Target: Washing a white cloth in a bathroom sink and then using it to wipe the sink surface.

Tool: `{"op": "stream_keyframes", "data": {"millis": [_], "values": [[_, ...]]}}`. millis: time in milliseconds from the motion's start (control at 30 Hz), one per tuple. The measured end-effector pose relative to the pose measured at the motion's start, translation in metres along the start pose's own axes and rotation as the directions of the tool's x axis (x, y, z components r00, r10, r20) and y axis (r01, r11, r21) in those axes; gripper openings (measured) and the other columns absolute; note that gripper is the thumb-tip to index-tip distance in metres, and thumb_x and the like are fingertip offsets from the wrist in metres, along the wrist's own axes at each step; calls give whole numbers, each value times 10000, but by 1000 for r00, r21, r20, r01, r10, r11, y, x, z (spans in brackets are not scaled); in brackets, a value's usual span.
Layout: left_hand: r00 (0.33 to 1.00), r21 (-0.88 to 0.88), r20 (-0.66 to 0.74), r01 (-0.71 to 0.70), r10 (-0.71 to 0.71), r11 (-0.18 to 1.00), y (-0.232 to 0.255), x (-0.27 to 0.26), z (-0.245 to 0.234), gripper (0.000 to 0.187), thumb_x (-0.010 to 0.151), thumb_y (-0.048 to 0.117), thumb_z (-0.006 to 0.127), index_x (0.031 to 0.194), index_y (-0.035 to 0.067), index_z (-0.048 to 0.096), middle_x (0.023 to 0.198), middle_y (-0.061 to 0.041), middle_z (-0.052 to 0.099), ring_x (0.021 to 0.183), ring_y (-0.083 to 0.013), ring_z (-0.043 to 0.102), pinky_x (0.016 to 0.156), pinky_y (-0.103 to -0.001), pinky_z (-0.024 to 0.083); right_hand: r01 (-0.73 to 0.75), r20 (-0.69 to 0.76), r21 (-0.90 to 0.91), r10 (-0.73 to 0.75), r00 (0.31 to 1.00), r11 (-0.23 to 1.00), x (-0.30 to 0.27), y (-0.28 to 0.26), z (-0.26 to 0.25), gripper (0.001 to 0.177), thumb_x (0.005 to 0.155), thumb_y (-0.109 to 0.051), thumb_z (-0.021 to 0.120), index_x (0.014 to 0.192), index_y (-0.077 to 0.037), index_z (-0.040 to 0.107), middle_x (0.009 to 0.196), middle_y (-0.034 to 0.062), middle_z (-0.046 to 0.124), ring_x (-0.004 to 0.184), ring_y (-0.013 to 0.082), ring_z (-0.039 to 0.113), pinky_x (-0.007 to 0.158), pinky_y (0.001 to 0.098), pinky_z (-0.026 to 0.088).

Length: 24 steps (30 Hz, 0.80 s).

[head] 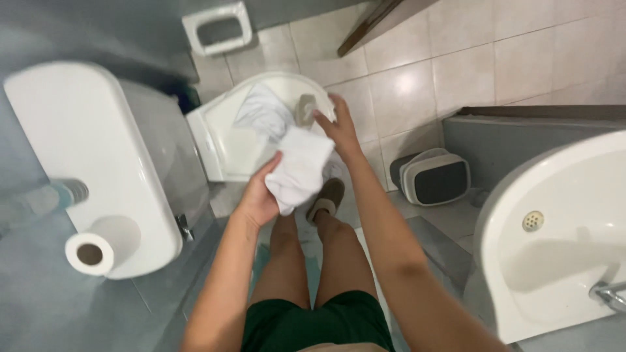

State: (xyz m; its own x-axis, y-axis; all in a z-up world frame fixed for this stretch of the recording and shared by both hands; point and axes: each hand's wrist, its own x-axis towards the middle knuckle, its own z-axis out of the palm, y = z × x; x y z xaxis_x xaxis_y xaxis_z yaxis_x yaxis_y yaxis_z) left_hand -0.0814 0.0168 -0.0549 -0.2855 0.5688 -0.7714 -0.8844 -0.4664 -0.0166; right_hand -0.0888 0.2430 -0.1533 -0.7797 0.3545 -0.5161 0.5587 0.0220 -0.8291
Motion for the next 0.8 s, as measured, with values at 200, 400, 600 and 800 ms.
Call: {"op": "stream_keyframes", "data": {"millis": [200,400,600,800], "values": [[958,383,-10,268,-286,884,-6,8,93,551,931,368,682,1346,11,617,1304,-106,700,1160,-239,680,1041,-394,515,-250,334,677,14,943,693,-136,-52,-102,661,954,-497,582,1409,-16,579,1383,148,641,1280,241,603,1103,374,443],[902,670,25,305,-431,677,-73,29,192,575,932,407,646,1328,-9,605,1211,-128,725,1070,-245,707,922,-392,566,-132,-203,582,300,932,802,-218,-97,-177,344,935,-170,702,1222,19,695,1065,99,754,912,191,696,811,349,560],[837,849,85,223,-540,480,-209,64,248,459,948,148,671,1357,-44,585,1192,-152,719,1055,-264,710,888,-391,595,132,-630,605,370,683,785,-290,-76,-254,251,952,-119,665,1174,-9,704,1019,68,749,873,163,682,761,317,553],[742,819,10,379,-671,431,-328,96,289,440,984,67,581,1395,-71,503,1266,-206,653,1104,-314,697,929,-426,617,-518,-914,-391,-389,119,761,-360,-15,-376,347,976,-166,750,1285,-63,631,1269,194,622,1097,325,626,881,379,544]]}}
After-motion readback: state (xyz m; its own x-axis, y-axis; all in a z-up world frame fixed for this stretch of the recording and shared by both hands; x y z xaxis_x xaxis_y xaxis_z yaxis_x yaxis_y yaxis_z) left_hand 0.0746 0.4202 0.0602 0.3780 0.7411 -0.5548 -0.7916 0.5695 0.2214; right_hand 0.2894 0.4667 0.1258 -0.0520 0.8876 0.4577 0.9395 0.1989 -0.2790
